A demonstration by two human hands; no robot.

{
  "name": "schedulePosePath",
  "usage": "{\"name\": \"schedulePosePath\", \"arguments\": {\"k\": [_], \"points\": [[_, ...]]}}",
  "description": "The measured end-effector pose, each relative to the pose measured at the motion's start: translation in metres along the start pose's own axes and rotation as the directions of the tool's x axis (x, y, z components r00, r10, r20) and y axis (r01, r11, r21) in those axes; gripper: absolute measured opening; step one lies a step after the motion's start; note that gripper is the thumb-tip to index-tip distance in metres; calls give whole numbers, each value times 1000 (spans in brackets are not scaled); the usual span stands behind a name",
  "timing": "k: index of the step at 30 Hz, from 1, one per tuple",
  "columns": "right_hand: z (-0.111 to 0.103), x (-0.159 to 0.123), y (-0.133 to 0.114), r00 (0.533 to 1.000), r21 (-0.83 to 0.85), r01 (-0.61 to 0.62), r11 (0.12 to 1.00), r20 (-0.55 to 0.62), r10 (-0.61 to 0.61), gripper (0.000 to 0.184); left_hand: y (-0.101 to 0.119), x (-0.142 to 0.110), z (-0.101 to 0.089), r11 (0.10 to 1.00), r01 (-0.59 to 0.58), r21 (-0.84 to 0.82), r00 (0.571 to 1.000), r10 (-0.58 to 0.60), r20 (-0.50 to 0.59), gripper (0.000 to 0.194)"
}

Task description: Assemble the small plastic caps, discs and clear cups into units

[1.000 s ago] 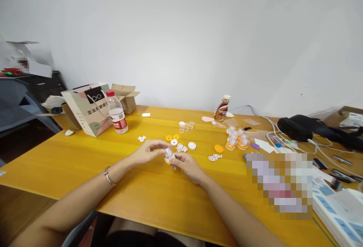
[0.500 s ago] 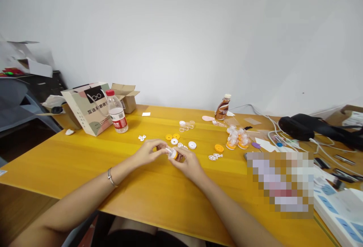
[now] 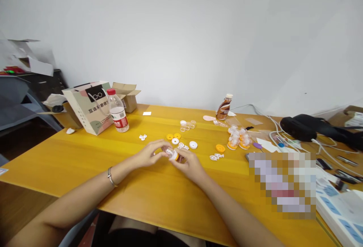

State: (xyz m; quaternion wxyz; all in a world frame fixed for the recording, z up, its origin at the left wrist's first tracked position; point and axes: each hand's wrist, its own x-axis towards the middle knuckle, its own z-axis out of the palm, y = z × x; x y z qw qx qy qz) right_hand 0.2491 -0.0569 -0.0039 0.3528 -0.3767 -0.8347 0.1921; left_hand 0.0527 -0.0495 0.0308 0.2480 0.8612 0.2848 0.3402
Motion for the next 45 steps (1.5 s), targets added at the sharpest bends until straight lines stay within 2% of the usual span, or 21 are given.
{"name": "schedulePosePath", "arguments": {"k": [2,5,8,11,13,15,18,20,22,25,27,29,31,34,36,38,42,45], "points": [[-1,3,0,997,103,-62,993,48,57,25,0,1,-5,997,-57,-54,997,60,44,23],[-2,5,-3,992,171,-110,979,72,99,26,0,3,-11,994,-32,-103,995,41,86,30],[-4,6,-7,989,167,-144,975,70,134,26,2,2,-11,999,11,-46,998,-9,57,33],[-4,5,-10,991,136,-135,982,39,130,24,3,1,-3,998,44,40,999,-44,-1,23],[-2,3,-11,995,120,-95,988,-15,97,23,2,0,4,990,107,91,993,-102,-61,20],[2,2,-13,996,113,-57,992,-58,64,22,1,0,8,970,208,128,973,-193,-124,27],[6,2,-15,995,182,-100,978,-6,103,22,-1,1,9,935,326,139,941,-307,-143,39],[5,5,-15,981,321,-194,927,94,172,24,-1,3,4,951,307,39,948,-302,-102,41],[2,7,-14,960,487,-277,828,181,215,27,1,4,0,960,222,-170,970,-235,-56,38],[-2,8,-11,942,653,-336,679,247,229,27,6,6,-4,878,124,-461,991,-131,18,35],[-3,7,-10,936,699,-353,622,263,235,27,8,6,-2,829,128,-545,991,-130,36,34],[-2,6,-11,936,704,-353,617,260,239,26,8,7,2,820,145,-554,983,-181,-11,31],[0,7,-15,941,675,-339,655,241,239,25,7,7,7,848,177,-500,965,-249,-81,29],[1,9,-22,950,637,-313,705,208,234,25,5,7,15,895,247,-372,914,-343,-218,28],[1,10,-25,947,643,-320,696,206,245,24,5,7,17,897,266,-353,887,-371,-275,30],[0,10,-26,938,682,-346,644,224,266,25,7,7,16,865,226,-449,904,-357,-233,33],[-3,8,-23,918,770,-390,504,282,278,30,12,8,8,684,137,-716,974,-226,-30,43],[-3,8,-24,923,751,-380,540,275,267,28,12,8,9,669,143,-729,974,-225,-16,39]]}}
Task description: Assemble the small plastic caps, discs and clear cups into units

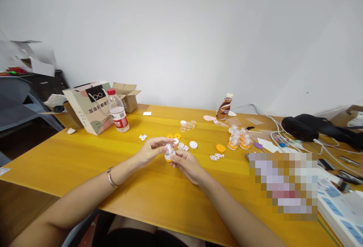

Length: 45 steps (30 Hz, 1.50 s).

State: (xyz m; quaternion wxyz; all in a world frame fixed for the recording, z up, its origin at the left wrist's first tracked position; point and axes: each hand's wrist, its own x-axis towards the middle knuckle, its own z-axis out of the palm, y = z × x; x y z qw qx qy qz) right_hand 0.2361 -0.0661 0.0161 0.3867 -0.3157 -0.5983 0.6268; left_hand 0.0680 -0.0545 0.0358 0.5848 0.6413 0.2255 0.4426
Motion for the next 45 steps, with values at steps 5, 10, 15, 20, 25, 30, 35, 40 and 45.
{"name": "schedulePosePath", "arguments": {"k": [5,10,15,20,25,30,35,40,45], "points": [[5,2,1,996,-217,62,974,-43,-73,24,-15,1,7,982,-3,186,948,63,-313,33],[2,2,6,997,-126,40,991,-54,-47,29,-9,0,3,998,23,60,991,-14,-135,34],[-3,3,6,998,-135,38,990,-34,-43,30,7,-2,-10,992,1,123,991,-18,134,44],[-3,3,3,998,-292,43,956,-30,-54,29,20,-3,-18,802,-45,595,999,37,27,27],[-5,5,6,996,-310,59,949,-41,-75,30,25,-4,-20,754,-123,645,991,62,117,29],[-7,5,10,996,-351,71,934,-18,-82,27,9,-3,-15,673,-13,740,998,56,-33,27],[-11,2,9,998,-335,56,941,24,-50,25,15,-6,-18,816,-158,556,982,69,177,21],[-14,3,7,989,-379,123,917,-29,-145,31,21,-7,-16,787,-121,605,992,79,95,40],[-14,2,8,989,-588,114,801,-10,-148,31,22,-8,-15,656,-78,751,992,-23,123,25]]}}
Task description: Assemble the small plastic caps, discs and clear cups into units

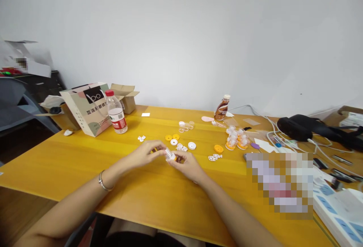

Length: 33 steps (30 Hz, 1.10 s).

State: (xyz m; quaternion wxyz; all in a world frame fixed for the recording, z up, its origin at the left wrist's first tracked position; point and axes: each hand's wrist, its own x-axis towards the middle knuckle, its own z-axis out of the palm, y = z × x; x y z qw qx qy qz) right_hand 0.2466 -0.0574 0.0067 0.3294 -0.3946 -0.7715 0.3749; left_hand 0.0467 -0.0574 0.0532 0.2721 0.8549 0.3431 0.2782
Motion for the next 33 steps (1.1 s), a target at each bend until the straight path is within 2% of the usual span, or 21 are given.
{"name": "schedulePosePath", "arguments": {"k": [2,3,6,9,12,15,18,20,24,27,31,33], "points": [[1,-1,-1,1000,-31,16,999,27,-15,31,1,-1,-3,994,-106,-36,992,108,68,23],[1,-1,-1,999,-46,28,999,28,-27,30,1,-1,-4,991,-122,-46,991,124,50,26],[2,0,-3,998,-90,65,994,-9,-66,29,-1,-1,0,1000,-2,-10,999,2,-51,32],[2,0,-5,994,-114,91,989,-43,-96,27,-4,0,11,996,63,69,997,-60,-47,31],[2,-1,-4,993,-124,113,986,-32,-118,25,-3,-1,17,991,-19,130,996,30,-83,25],[3,-4,-4,991,-112,131,985,11,-130,23,1,-4,16,982,-118,150,990,128,-62,21],[5,-4,-4,991,-83,131,988,17,-130,23,2,-5,12,974,-180,141,982,186,-29,21],[5,-2,-4,991,-74,132,988,1,-133,22,2,-5,12,970,-195,145,978,204,-50,22],[3,1,-9,985,-107,162,981,-51,-168,16,3,-3,18,973,-164,163,974,186,-129,24],[0,3,-11,977,-141,163,977,-112,-179,18,2,-2,23,978,-140,157,976,163,-143,29],[-4,7,-1,964,-166,97,981,-229,-134,20,-1,-2,25,980,-110,165,969,143,-203,49],[-9,11,9,949,-116,52,992,-304,-85,19,-6,-2,22,977,-113,180,954,157,-254,47]]}}
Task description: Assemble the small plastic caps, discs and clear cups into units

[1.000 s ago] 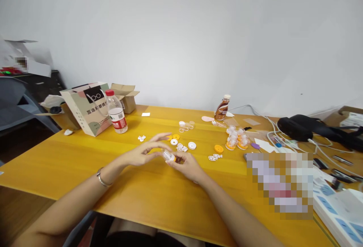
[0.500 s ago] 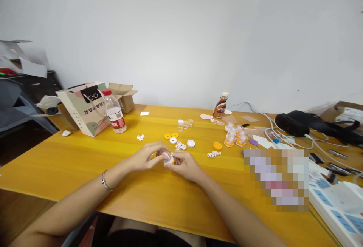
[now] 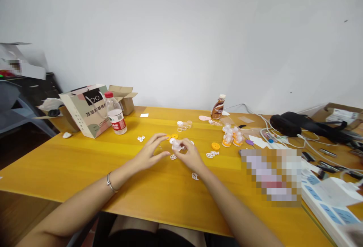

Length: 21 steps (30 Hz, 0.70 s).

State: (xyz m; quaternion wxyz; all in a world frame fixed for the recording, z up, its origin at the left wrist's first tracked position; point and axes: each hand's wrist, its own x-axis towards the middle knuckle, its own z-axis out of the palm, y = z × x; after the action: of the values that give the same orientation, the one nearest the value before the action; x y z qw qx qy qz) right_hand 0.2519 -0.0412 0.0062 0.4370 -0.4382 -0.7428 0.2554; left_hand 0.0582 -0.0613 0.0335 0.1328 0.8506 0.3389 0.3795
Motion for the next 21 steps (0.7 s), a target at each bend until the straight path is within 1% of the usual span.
{"name": "schedulePosePath", "arguments": {"k": [2,4,5,6,7,8,9,10,11,12,15,17,19,20,21], "points": [[-6,7,13,997,86,-62,994,-32,65,23,-6,1,-2,1000,-6,17,998,7,-61,38],[-18,16,26,987,138,-88,987,-121,105,31,-13,2,-3,999,-16,42,994,21,-106,31],[-26,21,31,979,132,-87,987,-170,109,35,-16,2,-4,998,-22,57,992,29,-127,29],[-36,26,37,973,81,-92,992,-206,107,38,-20,3,-5,997,-29,71,989,39,-144,27],[-47,32,41,961,-6,-107,994,-256,102,37,-22,4,-5,996,-33,85,986,46,-158,26],[-58,38,44,950,-117,-136,984,-297,96,37,-25,4,-6,995,-33,98,984,50,-173,25],[-69,44,47,939,-241,-181,954,-332,94,36,-28,5,-6,994,-29,108,981,49,-187,23],[-80,49,50,933,-383,-226,896,-351,85,33,-31,6,-6,993,-23,116,979,45,-197,22],[-89,54,52,930,-539,-284,793,-355,92,30,-33,6,-7,992,-15,122,978,40,-204,22],[-97,59,54,931,-680,-330,655,-349,107,26,-36,7,-7,992,-8,127,977,35,-209,21],[-111,67,64,932,-767,-350,537,-341,120,19,-44,8,-9,989,9,149,977,23,-213,20],[-113,70,73,947,-845,-322,428,-296,128,21,-49,8,-10,985,19,172,977,18,-213,19],[-114,72,82,950,-890,-311,333,-281,135,25,-54,8,-11,981,33,193,976,9,-216,18],[-114,72,85,945,-894,-325,308,-294,142,26,-56,8,-12,979,44,201,976,1,-218,18],[-115,72,88,937,-888,-348,302,-318,144,27,-59,9,-14,976,58,210,975,-10,-223,18]]}}
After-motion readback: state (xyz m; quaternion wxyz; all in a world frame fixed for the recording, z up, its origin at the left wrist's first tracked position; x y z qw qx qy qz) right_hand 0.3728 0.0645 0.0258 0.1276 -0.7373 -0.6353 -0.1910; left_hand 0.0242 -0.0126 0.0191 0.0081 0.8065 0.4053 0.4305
